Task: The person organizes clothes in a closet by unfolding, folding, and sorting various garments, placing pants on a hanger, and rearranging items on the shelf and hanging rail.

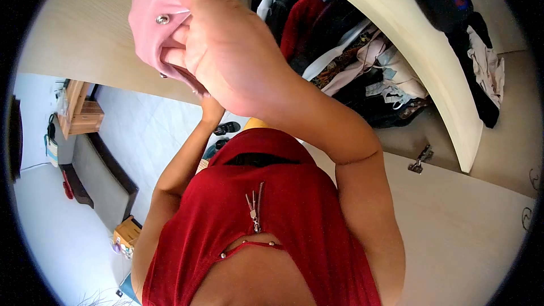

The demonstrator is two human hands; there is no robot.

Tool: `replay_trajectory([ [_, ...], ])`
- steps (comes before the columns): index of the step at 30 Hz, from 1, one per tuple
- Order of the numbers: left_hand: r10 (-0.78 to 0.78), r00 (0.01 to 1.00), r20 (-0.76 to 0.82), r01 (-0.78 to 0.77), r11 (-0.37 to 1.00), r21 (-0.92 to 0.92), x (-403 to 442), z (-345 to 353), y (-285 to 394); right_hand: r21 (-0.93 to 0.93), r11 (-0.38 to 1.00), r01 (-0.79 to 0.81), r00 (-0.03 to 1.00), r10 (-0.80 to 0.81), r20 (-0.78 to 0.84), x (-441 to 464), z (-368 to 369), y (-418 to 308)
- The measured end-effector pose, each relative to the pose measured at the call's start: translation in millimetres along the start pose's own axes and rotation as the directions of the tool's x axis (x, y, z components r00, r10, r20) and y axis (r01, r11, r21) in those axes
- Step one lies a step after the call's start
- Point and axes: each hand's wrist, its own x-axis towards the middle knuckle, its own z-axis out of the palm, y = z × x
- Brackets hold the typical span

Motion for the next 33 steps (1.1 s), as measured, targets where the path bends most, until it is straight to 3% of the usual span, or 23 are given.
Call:
replay_trajectory([
  [2,0.008,0.99,0.139,-0.023,0.994,0.104,-9.3,7.1,-8.3,0.002,1.0,0.02,1.0,-0.02,0.012,-7.2,-5.8,-8.8],
  [3,-0.144,0.976,0.161,0.143,0.99,0.014,-9.5,9.7,-5.9,-0.002,0.999,0.036,0.999,-0.035,0.018,-10.7,-7.9,-13.6],
  [6,-0.31,0.926,0.218,0.316,0.949,0.005,-5.2,15.9,-29.0,-0.022,0.995,0.101,0.995,-0.1,0.027,-20.1,-18.4,-28.9],
  [7,-0.173,0.984,0.052,0.176,0.981,-0.078,-1.2,7.9,-20.3,-0.038,0.991,0.126,0.992,-0.125,0.025,-22.4,-23.4,-34.1],
  [9,-0.435,0.899,0.047,0.437,0.889,-0.137,10.2,-16.1,-19.3,-0.075,0.981,0.179,0.984,-0.179,0.01,-27.1,-36.1,-44.0],
  [10,-0.316,0.948,-0.029,0.299,0.919,-0.257,14.2,-28.6,-19.3,-0.109,0.974,0.199,0.98,-0.201,-0.003,-30.1,-44.2,-47.8],
  [11,-0.372,0.927,0.058,0.374,0.896,-0.239,16.0,-44.1,-29.2,-0.152,0.966,0.209,0.976,-0.215,-0.023,-33.4,-52.1,-50.1],
  [12,-0.443,0.895,0.049,0.442,0.868,-0.225,22.4,-68.4,-12.2,-0.206,0.955,0.213,0.971,-0.23,-0.06,-36.9,-60.8,-50.9],
  [13,-0.402,0.913,-0.064,0.364,0.878,-0.311,25.7,-79.3,-9.7,-0.305,0.935,0.183,0.97,-0.223,-0.101,-42.4,-71.0,-50.7],
  [16,-0.509,0.85,-0.139,0.387,0.781,-0.491,42.7,-117.0,11.1,-0.476,0.88,-0.012,0.867,-0.228,-0.443,-54.0,-119.5,-34.5],
  [18,-0.474,0.876,-0.094,0.371,0.784,-0.497,49.0,-127.7,30.1,-0.618,0.737,-0.274,0.812,-0.167,-0.56,-67.3,-181.0,-15.0],
  [20,-0.415,0.908,-0.053,0.355,0.83,-0.429,53.6,-130.1,52.7,-0.641,0.631,-0.438,0.825,-0.001,-0.565,-82.1,-236.4,11.4],
  [22,-0.34,0.94,-0.008,0.324,0.904,-0.278,56.0,-121.5,77.3,-0.848,0.209,-0.486,0.87,0.208,-0.447,-81.5,-258.0,29.4],
  [23,-0.288,0.956,0.049,0.288,0.902,-0.322,55.7,-113.9,80.2,-0.941,-0.019,-0.337,0.921,0.204,-0.333,-80.8,-253.0,32.8],
  [24,-0.27,0.961,0.066,0.278,0.923,-0.265,54.1,-104.9,75.3,-0.972,-0.012,-0.234,0.958,0.17,-0.233,-79.8,-257.4,45.8],
  [26,-0.22,0.965,0.141,0.248,0.942,-0.228,53.4,-94.0,88.3,-0.971,0.166,-0.173,0.981,0.112,-0.155,-62.8,-201.1,54.7],
  [28,-0.16,0.957,0.241,0.181,0.981,-0.065,54.7,-90.6,121.3,-0.994,0.072,0.08,0.996,0.023,0.082,-44.1,-181.4,70.2],
  [29,-0.178,0.953,0.245,0.18,0.984,0.017,53.9,-89.6,132.8,-0.998,-0.025,0.057,0.998,0.02,0.056,-38.0,-167.4,73.2],
  [32,-0.156,0.972,0.177,0.158,0.987,0.001,54.1,-98.5,135.2,-0.973,-0.205,-0.107,0.981,0.139,-0.137,-16.2,-167.0,80.1],
  [33,-0.106,0.991,0.087,0.113,0.99,-0.079,52.6,-100.7,120.3,-0.985,-0.077,-0.152,0.98,0.12,-0.161,-13.1,-164.2,75.4],
])
